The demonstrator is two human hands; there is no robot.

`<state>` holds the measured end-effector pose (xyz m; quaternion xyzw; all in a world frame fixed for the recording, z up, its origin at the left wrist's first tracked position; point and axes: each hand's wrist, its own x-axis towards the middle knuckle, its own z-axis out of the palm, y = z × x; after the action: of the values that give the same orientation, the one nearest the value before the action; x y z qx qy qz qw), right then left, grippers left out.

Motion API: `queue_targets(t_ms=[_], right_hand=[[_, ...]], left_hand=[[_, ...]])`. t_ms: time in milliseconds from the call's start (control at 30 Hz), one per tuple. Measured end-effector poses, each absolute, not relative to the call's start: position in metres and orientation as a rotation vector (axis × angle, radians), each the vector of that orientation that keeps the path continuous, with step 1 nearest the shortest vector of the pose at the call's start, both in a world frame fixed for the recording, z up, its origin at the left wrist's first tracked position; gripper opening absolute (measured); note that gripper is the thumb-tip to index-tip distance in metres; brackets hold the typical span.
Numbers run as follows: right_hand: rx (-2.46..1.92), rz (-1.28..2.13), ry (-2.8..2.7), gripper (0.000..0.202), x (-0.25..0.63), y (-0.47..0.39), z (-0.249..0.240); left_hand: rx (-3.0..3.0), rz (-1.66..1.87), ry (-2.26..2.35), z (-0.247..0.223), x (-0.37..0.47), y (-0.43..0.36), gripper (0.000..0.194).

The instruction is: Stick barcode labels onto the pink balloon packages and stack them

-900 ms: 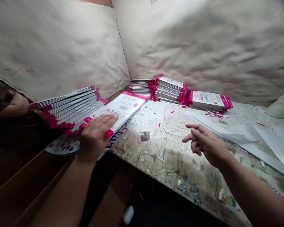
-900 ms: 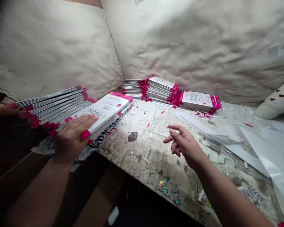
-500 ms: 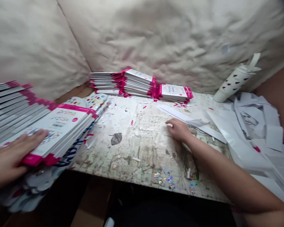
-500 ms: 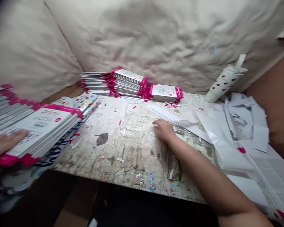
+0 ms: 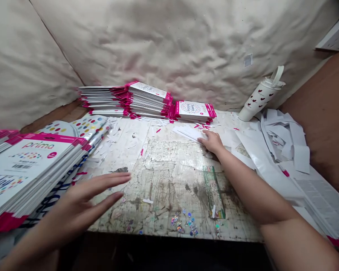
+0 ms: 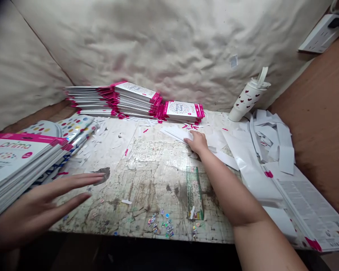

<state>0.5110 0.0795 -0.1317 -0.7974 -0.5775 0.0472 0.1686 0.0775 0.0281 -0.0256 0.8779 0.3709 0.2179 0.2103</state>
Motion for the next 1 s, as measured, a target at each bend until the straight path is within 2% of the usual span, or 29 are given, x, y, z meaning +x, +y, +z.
queue_targets(t_ms=[67,233,467,567,633,700,867,933,1000], right_hand=[[-2.313,0.127,-1.559,0.041,0.515,0.083,-0.133],[-2.295,0.145,-1.561,0.019,0.517,0.088,-0.134],[-2.202,0.042,-1.798,0.024,0.520,0.083,-0.124],[-2.154,-0.037,-1.898,0.029,0.497,0.072,-0.113],[-2.072,-0.056,-2.013,0.030,0.468,0.055,-0.106],[-1.945,-0.032,-2.172,0.026,0.439,0.034,-0.100],[-1.646,0.277,-2.396,0.020,0.428,0.031,-0.085],[-1.759,0.159,-2.248,0.019,0.450,0.066,-0.074],[-1.962,-0.051,-2.129,0.032,0.476,0.112,-0.065]], left_hand=[[2.372,0.525,0.880,-0.039,0.113,0.037,0.026],[2.192,0.474,0.764,-0.061,0.176,0.061,0.026],[2.307,0.472,0.693,-0.073,0.227,0.094,0.026],[2.582,0.673,0.705,-0.076,0.251,0.099,0.026],[2.811,0.809,0.680,-0.076,0.260,0.097,0.036],[3.005,0.813,0.577,-0.077,0.258,0.091,0.043],[3.203,0.644,0.422,-0.093,0.210,0.076,0.027],[3.169,0.714,0.434,-0.104,0.191,0.071,0.026],[3.105,0.759,0.421,-0.111,0.179,0.068,0.024]])
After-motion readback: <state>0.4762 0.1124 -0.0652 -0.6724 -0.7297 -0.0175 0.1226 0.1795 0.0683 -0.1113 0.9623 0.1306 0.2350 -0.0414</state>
